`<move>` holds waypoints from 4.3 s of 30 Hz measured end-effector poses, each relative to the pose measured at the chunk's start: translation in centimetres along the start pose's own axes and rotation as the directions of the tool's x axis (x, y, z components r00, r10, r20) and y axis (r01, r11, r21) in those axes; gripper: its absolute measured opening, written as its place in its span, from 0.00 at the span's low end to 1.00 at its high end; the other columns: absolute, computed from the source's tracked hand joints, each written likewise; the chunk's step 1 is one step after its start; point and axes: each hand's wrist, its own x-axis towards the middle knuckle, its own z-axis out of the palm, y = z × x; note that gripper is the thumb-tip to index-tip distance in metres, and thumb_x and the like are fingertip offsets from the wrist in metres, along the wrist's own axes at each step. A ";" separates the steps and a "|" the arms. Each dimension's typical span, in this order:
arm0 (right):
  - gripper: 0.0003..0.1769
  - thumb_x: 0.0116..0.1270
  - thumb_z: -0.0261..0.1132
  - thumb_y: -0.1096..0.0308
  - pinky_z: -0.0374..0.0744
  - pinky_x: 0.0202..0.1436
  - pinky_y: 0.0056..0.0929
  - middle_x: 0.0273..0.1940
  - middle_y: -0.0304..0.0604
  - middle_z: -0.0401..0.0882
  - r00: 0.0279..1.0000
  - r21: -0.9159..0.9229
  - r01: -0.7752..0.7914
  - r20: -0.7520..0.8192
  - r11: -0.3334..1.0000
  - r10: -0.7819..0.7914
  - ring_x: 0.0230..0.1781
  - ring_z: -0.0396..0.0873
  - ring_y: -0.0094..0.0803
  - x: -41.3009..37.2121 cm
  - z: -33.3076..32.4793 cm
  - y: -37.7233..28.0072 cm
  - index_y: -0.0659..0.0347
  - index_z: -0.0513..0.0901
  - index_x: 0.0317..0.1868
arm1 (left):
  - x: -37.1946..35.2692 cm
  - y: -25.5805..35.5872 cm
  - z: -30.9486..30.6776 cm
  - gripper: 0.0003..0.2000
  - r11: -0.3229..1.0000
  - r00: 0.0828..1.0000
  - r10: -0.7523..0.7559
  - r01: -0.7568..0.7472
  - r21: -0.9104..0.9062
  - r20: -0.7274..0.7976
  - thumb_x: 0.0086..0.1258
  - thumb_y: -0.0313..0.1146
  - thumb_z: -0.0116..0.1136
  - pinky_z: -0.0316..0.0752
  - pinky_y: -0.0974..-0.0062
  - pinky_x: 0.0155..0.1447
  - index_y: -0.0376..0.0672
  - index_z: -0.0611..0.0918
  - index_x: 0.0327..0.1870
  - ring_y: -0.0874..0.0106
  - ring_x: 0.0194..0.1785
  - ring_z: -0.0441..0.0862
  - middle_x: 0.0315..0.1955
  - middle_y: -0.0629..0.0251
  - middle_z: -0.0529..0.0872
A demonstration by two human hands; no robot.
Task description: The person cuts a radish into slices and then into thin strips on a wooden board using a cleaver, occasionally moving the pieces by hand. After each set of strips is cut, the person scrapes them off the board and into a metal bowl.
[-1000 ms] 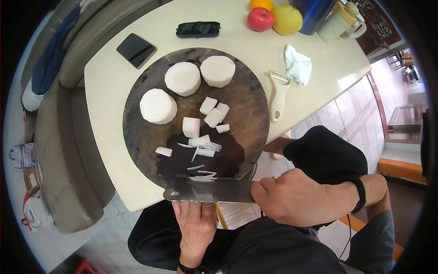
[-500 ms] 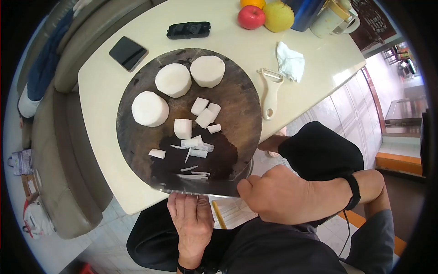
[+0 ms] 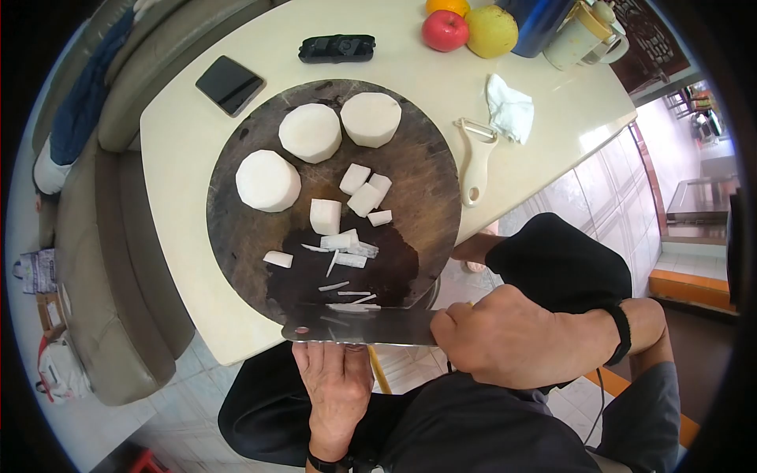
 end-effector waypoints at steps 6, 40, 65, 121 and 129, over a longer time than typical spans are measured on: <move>0.15 0.48 0.66 0.72 0.75 0.19 0.34 0.24 0.47 0.75 0.999 -0.103 0.011 -0.038 0.995 -0.015 0.19 0.79 0.40 0.8 1.7 -0.4 0.71 0.74 0.34 | 0.5 -0.1 0.0 0.13 1.000 0.999 0.028 -0.028 -0.007 -0.043 0.52 0.17 0.65 0.69 0.51 0.57 0.31 0.82 0.41 0.52 0.48 0.77 0.42 0.53 0.80; 0.11 0.48 0.65 0.74 0.77 0.22 0.41 0.22 0.54 0.77 0.996 0.083 0.013 -0.090 0.996 -0.005 0.21 0.81 0.48 -1.7 1.1 0.5 0.71 0.73 0.30 | -1.5 -0.6 2.2 0.13 0.996 0.963 0.080 -0.084 -0.004 -0.256 0.49 0.16 0.67 0.75 0.55 0.51 0.31 0.83 0.38 0.50 0.45 0.81 0.40 0.49 0.83; 0.10 0.47 0.66 0.74 0.78 0.21 0.36 0.22 0.50 0.78 0.994 -0.037 0.010 -0.107 0.999 -0.013 0.22 0.82 0.43 -0.3 2.3 -0.5 0.70 0.76 0.29 | -2.5 -0.9 3.3 0.14 0.995 0.955 0.023 -0.051 -0.087 -0.295 0.48 0.11 0.63 0.77 0.53 0.53 0.30 0.85 0.38 0.46 0.46 0.82 0.40 0.49 0.85; 0.15 0.70 0.59 0.66 0.68 0.18 0.20 0.19 0.36 0.77 0.972 0.884 -0.045 -0.070 0.466 0.226 0.14 0.72 0.18 -0.6 2.3 0.3 0.68 0.78 0.27 | 1.4 -0.1 0.4 0.15 -0.210 0.678 -0.725 -0.051 -0.976 0.121 0.77 0.33 0.50 0.76 0.70 0.59 0.37 0.76 0.59 0.68 0.53 0.81 0.51 0.61 0.83; 0.11 0.69 0.60 0.69 0.66 0.17 0.21 0.21 0.40 0.78 0.968 0.943 -0.041 -0.045 0.330 0.248 0.13 0.71 0.20 -1.3 4.2 0.3 0.69 0.80 0.32 | 2.1 0.7 1.2 0.17 -0.593 0.836 -0.446 -0.009 -0.805 0.320 0.79 0.37 0.47 0.71 0.62 0.67 0.39 0.72 0.62 0.64 0.62 0.76 0.58 0.60 0.79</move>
